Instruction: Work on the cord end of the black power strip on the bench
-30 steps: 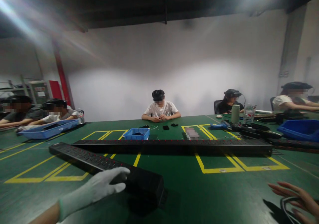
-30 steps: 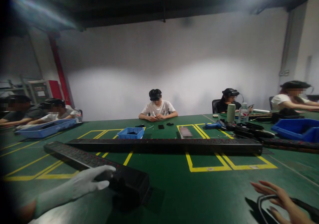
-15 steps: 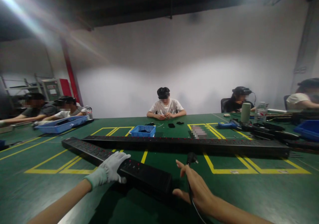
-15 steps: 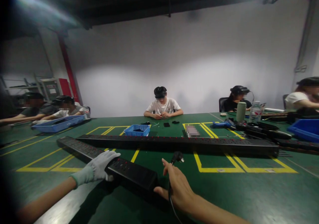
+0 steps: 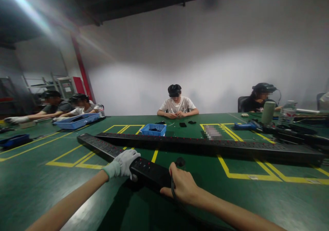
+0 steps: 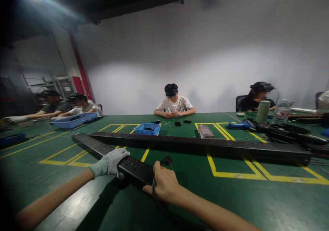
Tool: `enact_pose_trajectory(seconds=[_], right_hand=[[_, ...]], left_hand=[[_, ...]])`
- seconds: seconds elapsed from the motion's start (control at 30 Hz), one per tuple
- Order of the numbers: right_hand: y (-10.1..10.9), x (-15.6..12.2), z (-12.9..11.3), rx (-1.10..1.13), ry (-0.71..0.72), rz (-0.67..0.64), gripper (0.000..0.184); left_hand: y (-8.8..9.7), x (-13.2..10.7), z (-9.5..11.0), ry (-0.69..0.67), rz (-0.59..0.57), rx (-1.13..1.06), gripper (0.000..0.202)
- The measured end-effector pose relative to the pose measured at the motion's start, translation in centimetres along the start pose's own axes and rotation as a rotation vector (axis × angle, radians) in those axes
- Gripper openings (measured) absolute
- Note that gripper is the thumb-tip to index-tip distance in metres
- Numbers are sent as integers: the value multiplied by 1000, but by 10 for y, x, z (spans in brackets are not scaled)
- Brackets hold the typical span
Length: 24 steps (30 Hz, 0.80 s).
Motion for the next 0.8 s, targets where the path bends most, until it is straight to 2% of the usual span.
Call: enact_pose_trajectory(seconds=[0.1, 0.17, 0.23, 0.43, 0.57, 0.67, 0.73, 0.8], right_hand=[[6, -8, 3, 2, -1, -20, 41], [12, -18, 10, 3, 8, -23, 39], [19, -32, 21, 15, 26, -10, 36], [52, -87, 64, -36, 23, 31, 29], [78, -125, 103, -130, -8, 120, 33], [102, -151, 137, -147, -31, 232, 36], [123, -168, 158, -94, -99, 326, 31], [147, -183, 174, -3, -230, 460, 38]], left_hand=[[2, 0, 9, -3, -1, -1, 56], [4, 0, 23, -6, 25, -16, 57], [7, 1, 42, -8, 70, -24, 57], [10, 15, 110, -50, 149, -14, 79], [9, 33, 154, -66, 202, -24, 94], [11, 50, 190, -59, 201, -47, 101], [12, 62, 218, -40, 199, -43, 107], [12, 76, 249, -47, 184, -47, 112]])
Point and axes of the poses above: each hand's wrist, its own x-axis towards the middle knuckle, its own y-axis out of the back of the hand, z = x × y, the point moved 2 cm from there along x, towards the middle knuckle, and after that the axes turned 9 degrees about z, right-handed, at the moved point
